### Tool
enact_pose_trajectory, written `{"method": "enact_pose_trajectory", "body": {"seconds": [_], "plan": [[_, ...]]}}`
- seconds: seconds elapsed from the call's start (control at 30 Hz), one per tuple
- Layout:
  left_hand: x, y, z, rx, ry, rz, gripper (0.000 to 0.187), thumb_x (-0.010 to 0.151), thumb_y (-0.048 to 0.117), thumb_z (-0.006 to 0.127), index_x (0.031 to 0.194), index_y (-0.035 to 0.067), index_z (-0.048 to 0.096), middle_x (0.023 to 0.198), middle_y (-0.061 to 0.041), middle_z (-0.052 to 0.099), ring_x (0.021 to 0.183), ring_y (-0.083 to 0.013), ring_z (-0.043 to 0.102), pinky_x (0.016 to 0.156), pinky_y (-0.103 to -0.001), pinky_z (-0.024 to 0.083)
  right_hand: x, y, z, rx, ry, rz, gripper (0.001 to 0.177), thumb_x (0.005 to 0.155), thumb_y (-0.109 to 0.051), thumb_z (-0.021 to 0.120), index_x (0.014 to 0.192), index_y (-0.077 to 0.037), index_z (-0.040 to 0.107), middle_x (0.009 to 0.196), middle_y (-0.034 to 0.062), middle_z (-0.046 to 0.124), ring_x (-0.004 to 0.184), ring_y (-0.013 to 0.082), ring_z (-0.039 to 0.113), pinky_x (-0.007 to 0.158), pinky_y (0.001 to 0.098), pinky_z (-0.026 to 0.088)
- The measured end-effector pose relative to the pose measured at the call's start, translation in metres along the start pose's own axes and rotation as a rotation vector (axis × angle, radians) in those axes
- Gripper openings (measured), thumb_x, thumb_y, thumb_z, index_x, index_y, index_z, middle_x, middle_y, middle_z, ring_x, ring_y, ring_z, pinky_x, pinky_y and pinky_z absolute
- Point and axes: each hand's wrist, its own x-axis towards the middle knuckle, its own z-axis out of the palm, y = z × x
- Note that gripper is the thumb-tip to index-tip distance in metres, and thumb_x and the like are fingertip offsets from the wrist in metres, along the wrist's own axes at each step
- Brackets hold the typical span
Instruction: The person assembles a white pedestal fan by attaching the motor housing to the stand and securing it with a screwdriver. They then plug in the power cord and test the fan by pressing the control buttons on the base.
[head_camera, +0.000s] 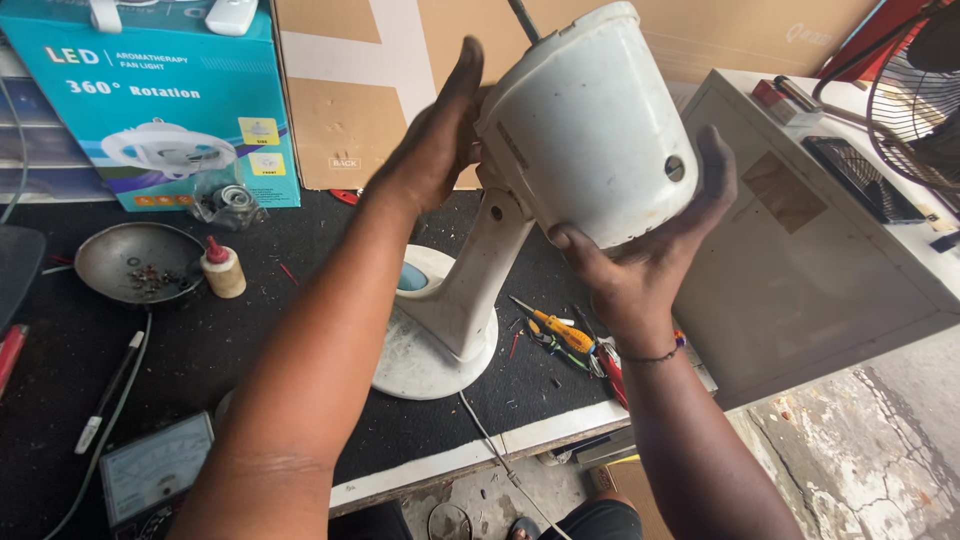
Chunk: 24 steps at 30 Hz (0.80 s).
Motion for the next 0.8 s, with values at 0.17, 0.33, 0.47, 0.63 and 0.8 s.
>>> {"method": "enact_pose_trajectory", "body": {"seconds": [0.17, 0.33, 0.47, 0.63, 0.8], "plan": [[-0.006, -0.001, 0.028, -0.152, 0.166, -0.147, 0.063, 0.065, 0.076, 0.050, 0.069, 0.016, 0.067, 0.072, -0.007, 0.071, 0.075, -0.0187, 0.068, 0.071, -0.030, 0.049, 0.008, -0.018, 0.004, -0.032, -0.011, 0.003, 0.098, 0.083, -0.044, 0.085, 0.156, -0.014, 0.027, 0.156, 0.0104, 0.032, 0.149, 0.0269, 0.039, 0.129, 0.0437, 0.037], [-0.001, -0.017, 0.036, -0.297, 0.423, -0.184, 0.048, 0.074, 0.063, 0.054, 0.069, 0.016, 0.058, 0.067, -0.005, 0.063, 0.064, -0.0200, 0.060, 0.061, -0.034, 0.045, 0.017, -0.017, 0.005, -0.039, -0.009, -0.020, 0.096, 0.083, -0.040, 0.089, 0.153, -0.013, 0.028, 0.153, 0.0096, 0.034, 0.147, 0.0270, 0.041, 0.128, 0.0436, 0.038], [0.002, -0.025, 0.032, -0.235, 0.466, -0.132, 0.049, 0.074, 0.065, 0.049, 0.070, 0.017, 0.055, 0.069, -0.004, 0.061, 0.066, -0.0174, 0.057, 0.062, -0.032, 0.044, 0.027, -0.015, 0.000, -0.117, -0.086, -0.073, 0.096, 0.084, -0.041, 0.090, 0.151, -0.010, 0.028, 0.150, 0.0119, 0.035, 0.143, 0.0293, 0.040, 0.125, 0.0443, 0.039], [0.010, -0.038, 0.027, -0.322, 0.442, -0.057, 0.048, 0.076, 0.065, 0.049, 0.074, 0.017, 0.053, 0.067, -0.003, 0.058, 0.065, -0.0168, 0.056, 0.060, -0.033, 0.043, 0.039, -0.019, -0.003, -0.097, -0.135, -0.035, 0.095, 0.085, -0.038, 0.091, 0.150, -0.010, 0.028, 0.151, 0.0121, 0.035, 0.144, 0.0282, 0.040, 0.128, 0.0431, 0.037], [0.012, -0.042, 0.024, -0.360, 0.639, -0.091, 0.060, 0.073, 0.067, 0.045, 0.085, 0.012, 0.065, 0.084, -0.008, 0.071, 0.079, -0.0213, 0.066, 0.068, -0.034, 0.052, 0.063, -0.023, 0.005, -0.045, -0.267, -0.141, 0.083, 0.086, -0.038, 0.088, 0.139, -0.010, 0.030, 0.136, 0.0109, 0.038, 0.128, 0.0276, 0.044, 0.113, 0.0435, 0.042]]}}
